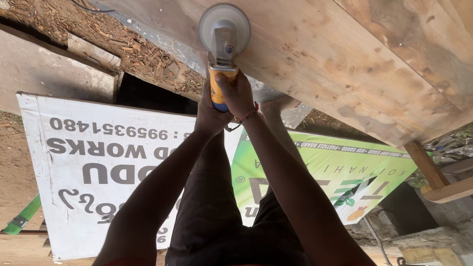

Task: The person smooths the surface of a wooden board by moving a power sander across it in repeated motions.

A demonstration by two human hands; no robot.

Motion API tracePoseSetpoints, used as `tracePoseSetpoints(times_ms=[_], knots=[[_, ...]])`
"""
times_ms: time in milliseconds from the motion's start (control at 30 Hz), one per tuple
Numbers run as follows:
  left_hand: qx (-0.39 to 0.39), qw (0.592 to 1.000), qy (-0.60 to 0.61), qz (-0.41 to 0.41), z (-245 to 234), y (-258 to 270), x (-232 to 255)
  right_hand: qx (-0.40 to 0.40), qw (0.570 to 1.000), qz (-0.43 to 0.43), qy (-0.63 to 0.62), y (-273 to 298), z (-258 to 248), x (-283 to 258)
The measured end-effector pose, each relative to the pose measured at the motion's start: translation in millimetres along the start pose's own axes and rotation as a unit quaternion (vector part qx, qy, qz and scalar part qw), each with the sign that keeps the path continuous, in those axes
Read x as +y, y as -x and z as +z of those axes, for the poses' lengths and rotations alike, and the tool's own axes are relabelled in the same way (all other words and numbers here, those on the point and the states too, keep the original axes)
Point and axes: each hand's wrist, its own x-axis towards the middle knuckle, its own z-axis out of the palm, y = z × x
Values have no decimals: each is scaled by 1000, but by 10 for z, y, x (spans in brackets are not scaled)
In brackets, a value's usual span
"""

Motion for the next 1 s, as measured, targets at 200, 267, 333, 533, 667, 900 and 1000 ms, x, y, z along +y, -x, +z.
tracePoseSetpoints(times_ms=[200, 267, 333, 533, 667, 900, 1000], knots=[[25, 998, 51, -5, -644, -214, -2, -44, 999, -4, 12, -416, 704, -394], [48, 998, 37, 1, -712, -233, 2, -53, 998, 0, 15, -468, 799, -439], [54, 998, 28, 8, -674, -272, 3, -48, 998, 10, 34, -507, 823, -442], [3, 998, 55, -41, -144, -114, -21, -14, 999, 26, 18, -186, 182, -70], [-25, 998, -51, -3, 485, 17, 22, 19, 999, 41, 7, 228, -520, 324], [-137, 983, -119, -21, 1810, 153, 248, 97, 947, 25, -305, 887, -1884, 1014], [-161, 968, -177, 74, 2371, 104, 279, 172, 906, 29, -385, 1032, -2415, 1195]])
